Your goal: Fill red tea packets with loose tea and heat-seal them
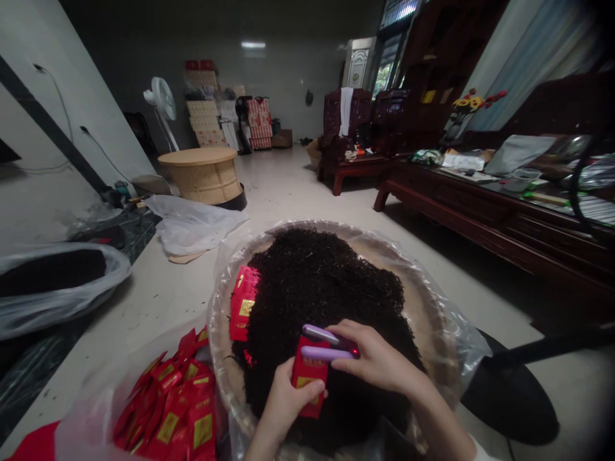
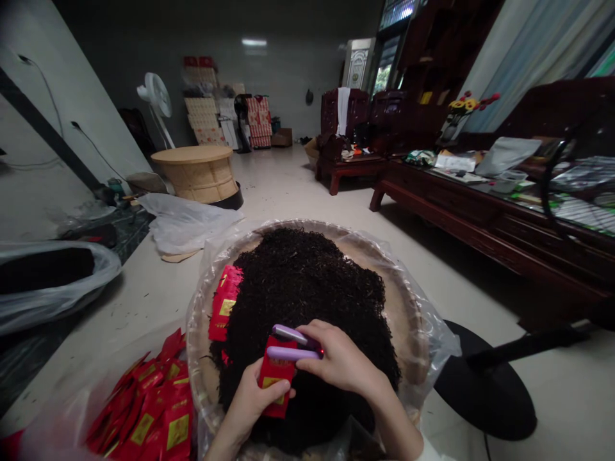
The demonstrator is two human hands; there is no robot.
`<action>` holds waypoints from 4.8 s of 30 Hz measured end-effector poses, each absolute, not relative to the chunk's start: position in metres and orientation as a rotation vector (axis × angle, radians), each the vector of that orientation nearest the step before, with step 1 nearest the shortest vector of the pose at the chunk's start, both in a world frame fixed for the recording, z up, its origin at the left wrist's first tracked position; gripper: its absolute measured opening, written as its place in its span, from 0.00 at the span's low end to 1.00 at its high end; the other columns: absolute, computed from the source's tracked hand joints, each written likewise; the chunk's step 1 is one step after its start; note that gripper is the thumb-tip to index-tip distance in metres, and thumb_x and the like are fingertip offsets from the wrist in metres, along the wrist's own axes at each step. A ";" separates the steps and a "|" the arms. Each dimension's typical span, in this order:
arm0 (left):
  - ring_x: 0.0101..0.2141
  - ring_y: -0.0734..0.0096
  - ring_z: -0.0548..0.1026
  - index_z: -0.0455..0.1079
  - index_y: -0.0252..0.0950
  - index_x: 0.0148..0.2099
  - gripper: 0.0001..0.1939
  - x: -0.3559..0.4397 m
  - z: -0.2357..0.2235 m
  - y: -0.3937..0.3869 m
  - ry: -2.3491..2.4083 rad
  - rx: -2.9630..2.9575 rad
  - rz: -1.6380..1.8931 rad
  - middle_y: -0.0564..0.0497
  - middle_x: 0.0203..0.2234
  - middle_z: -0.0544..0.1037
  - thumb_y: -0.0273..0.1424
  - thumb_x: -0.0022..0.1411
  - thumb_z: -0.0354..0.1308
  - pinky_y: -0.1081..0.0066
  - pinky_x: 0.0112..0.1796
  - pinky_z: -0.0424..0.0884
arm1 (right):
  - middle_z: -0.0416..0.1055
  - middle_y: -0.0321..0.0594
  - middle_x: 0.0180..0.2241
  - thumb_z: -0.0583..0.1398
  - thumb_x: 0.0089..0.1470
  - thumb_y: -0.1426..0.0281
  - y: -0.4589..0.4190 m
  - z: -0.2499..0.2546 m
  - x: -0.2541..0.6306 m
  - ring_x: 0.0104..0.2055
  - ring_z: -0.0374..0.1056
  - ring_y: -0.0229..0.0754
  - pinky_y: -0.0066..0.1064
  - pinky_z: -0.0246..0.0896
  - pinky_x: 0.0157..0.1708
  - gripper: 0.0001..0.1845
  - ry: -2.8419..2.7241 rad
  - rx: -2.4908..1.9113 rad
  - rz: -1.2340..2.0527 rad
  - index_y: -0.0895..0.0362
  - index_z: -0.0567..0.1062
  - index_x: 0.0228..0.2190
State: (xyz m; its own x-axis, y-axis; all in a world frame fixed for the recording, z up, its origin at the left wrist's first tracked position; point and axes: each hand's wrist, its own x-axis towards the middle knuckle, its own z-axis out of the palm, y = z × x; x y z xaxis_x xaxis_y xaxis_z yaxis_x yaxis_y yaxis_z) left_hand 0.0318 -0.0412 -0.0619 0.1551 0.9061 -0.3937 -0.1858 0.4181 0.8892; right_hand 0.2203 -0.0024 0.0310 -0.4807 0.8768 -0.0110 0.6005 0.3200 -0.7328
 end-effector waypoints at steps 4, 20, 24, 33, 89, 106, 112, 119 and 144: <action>0.25 0.61 0.79 0.72 0.31 0.38 0.30 0.033 -0.058 -0.042 1.150 0.816 0.910 0.47 0.27 0.80 0.41 0.34 0.74 0.69 0.27 0.74 | 0.72 0.41 0.36 0.64 0.50 0.65 -0.002 0.031 0.220 0.36 0.68 0.43 0.31 0.61 0.36 0.20 -2.171 -1.315 0.967 0.57 0.74 0.45; 0.32 0.61 0.77 0.75 0.30 0.39 0.25 0.023 -0.062 -0.040 1.149 1.042 0.964 0.47 0.30 0.81 0.36 0.38 0.72 0.68 0.36 0.73 | 0.73 0.42 0.38 0.63 0.52 0.64 -0.008 0.039 0.217 0.38 0.68 0.43 0.31 0.61 0.38 0.19 -2.201 -1.173 1.056 0.54 0.75 0.46; 0.34 0.57 0.77 0.75 0.30 0.38 0.24 0.022 -0.057 -0.041 1.231 1.049 0.942 0.46 0.31 0.81 0.33 0.36 0.72 0.65 0.38 0.73 | 0.74 0.40 0.36 0.61 0.54 0.65 -0.008 0.039 0.213 0.36 0.68 0.42 0.30 0.60 0.36 0.14 -2.189 -1.169 1.051 0.54 0.76 0.43; 0.47 0.51 0.75 0.71 0.34 0.49 0.36 0.018 -0.030 -0.033 0.989 0.930 1.098 0.39 0.45 0.79 0.45 0.38 0.72 0.64 0.46 0.70 | 0.74 0.40 0.34 0.57 0.59 0.64 -0.009 0.039 0.209 0.36 0.68 0.42 0.29 0.59 0.36 0.12 -2.244 -1.160 1.033 0.54 0.77 0.40; 0.22 0.75 0.70 0.70 0.34 0.32 0.22 0.041 -0.025 -0.025 1.051 0.749 1.052 0.56 0.20 0.74 0.47 0.45 0.67 0.77 0.25 0.65 | 0.75 0.39 0.25 0.59 0.52 0.59 0.000 -0.024 0.192 0.29 0.69 0.41 0.30 0.63 0.30 0.15 -1.662 -1.336 1.095 0.57 0.77 0.24; 0.19 0.75 0.67 0.72 0.31 0.25 0.23 0.060 -0.007 -0.047 1.106 0.826 1.160 0.53 0.17 0.74 0.49 0.46 0.64 0.75 0.24 0.60 | 0.69 0.38 0.20 0.55 0.51 0.47 -0.022 -0.032 0.217 0.25 0.67 0.42 0.33 0.61 0.28 0.27 -1.524 -1.176 1.394 0.57 0.73 0.21; 0.20 0.74 0.70 0.72 0.34 0.35 0.24 0.053 -0.019 -0.054 1.168 0.658 1.168 0.57 0.19 0.75 0.51 0.46 0.65 0.77 0.22 0.61 | 0.70 0.52 0.49 0.54 0.58 0.59 -0.013 -0.050 0.233 0.52 0.63 0.55 0.44 0.58 0.48 0.22 -1.744 -1.635 0.575 0.58 0.70 0.49; 0.28 0.65 0.78 0.71 0.33 0.33 0.23 0.052 -0.031 -0.053 1.015 0.614 1.174 0.49 0.24 0.79 0.46 0.42 0.69 0.68 0.34 0.71 | 0.68 0.55 0.46 0.60 0.53 0.67 0.012 -0.068 0.245 0.48 0.64 0.59 0.43 0.60 0.41 0.23 -1.975 -1.901 0.439 0.56 0.69 0.51; 0.31 0.63 0.78 0.75 0.30 0.38 0.24 0.033 -0.052 -0.032 0.916 0.753 1.063 0.47 0.28 0.81 0.31 0.34 0.74 0.67 0.36 0.71 | 0.72 0.46 0.38 0.56 0.52 0.60 0.010 -0.045 0.237 0.35 0.69 0.45 0.33 0.65 0.29 0.26 -1.814 -1.492 0.877 0.61 0.72 0.49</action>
